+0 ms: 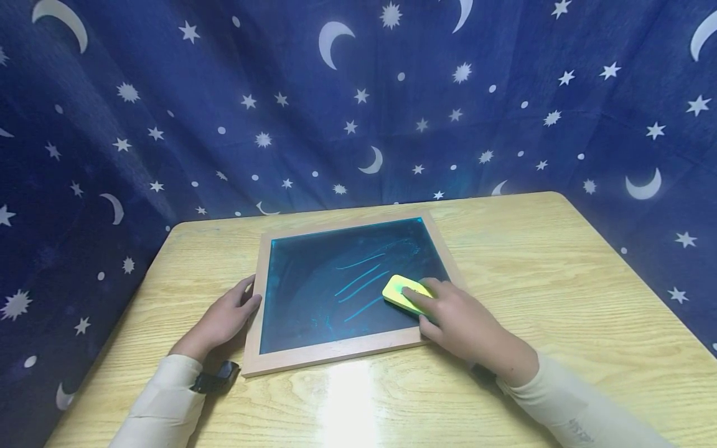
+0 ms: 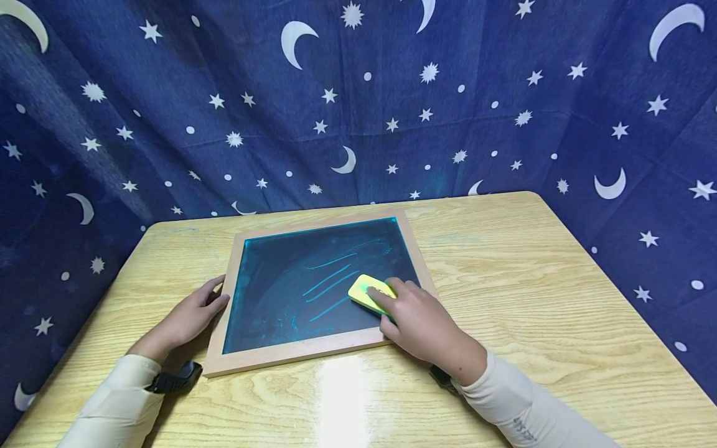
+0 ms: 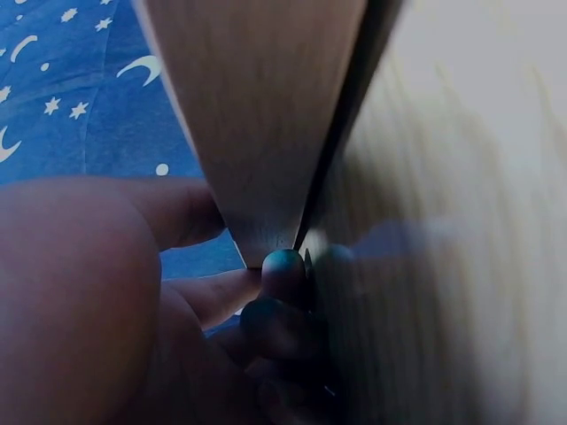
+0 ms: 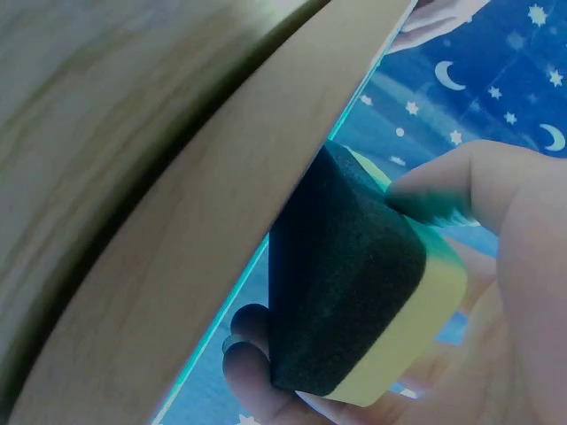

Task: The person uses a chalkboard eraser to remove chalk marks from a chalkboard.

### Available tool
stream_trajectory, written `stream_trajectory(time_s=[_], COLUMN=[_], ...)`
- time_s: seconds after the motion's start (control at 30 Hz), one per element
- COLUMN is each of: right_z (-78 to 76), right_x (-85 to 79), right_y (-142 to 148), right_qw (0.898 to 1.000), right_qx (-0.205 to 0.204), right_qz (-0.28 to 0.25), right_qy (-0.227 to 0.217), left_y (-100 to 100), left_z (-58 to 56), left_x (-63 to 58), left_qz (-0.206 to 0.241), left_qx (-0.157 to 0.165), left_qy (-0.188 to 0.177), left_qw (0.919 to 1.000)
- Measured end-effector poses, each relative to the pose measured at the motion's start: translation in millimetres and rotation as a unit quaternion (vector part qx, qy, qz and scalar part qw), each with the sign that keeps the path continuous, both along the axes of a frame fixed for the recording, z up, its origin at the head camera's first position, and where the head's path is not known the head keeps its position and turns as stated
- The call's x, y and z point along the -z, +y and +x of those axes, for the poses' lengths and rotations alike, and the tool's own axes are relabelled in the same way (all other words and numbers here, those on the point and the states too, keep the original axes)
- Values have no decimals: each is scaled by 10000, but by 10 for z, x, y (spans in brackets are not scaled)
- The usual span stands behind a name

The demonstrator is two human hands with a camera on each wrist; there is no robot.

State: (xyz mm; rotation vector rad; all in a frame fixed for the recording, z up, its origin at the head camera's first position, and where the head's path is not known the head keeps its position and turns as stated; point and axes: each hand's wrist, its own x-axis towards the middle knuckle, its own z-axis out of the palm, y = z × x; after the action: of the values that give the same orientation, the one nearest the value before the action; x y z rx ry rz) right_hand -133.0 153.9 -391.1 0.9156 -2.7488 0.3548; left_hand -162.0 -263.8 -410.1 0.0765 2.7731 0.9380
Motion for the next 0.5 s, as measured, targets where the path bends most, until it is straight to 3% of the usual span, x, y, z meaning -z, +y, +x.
stream_trajectory(time_s=[0.5], right_z=[160], right_x=[-9], right_y=[-147], right_qw=[9993], right_qx=[-278], right_qz=[241], right_qy=[73], left_y=[-3], left_z=[1], left_x=[6], left_qz=[18], left_qx=[25], left_qy=[66], left_qw=[10000])
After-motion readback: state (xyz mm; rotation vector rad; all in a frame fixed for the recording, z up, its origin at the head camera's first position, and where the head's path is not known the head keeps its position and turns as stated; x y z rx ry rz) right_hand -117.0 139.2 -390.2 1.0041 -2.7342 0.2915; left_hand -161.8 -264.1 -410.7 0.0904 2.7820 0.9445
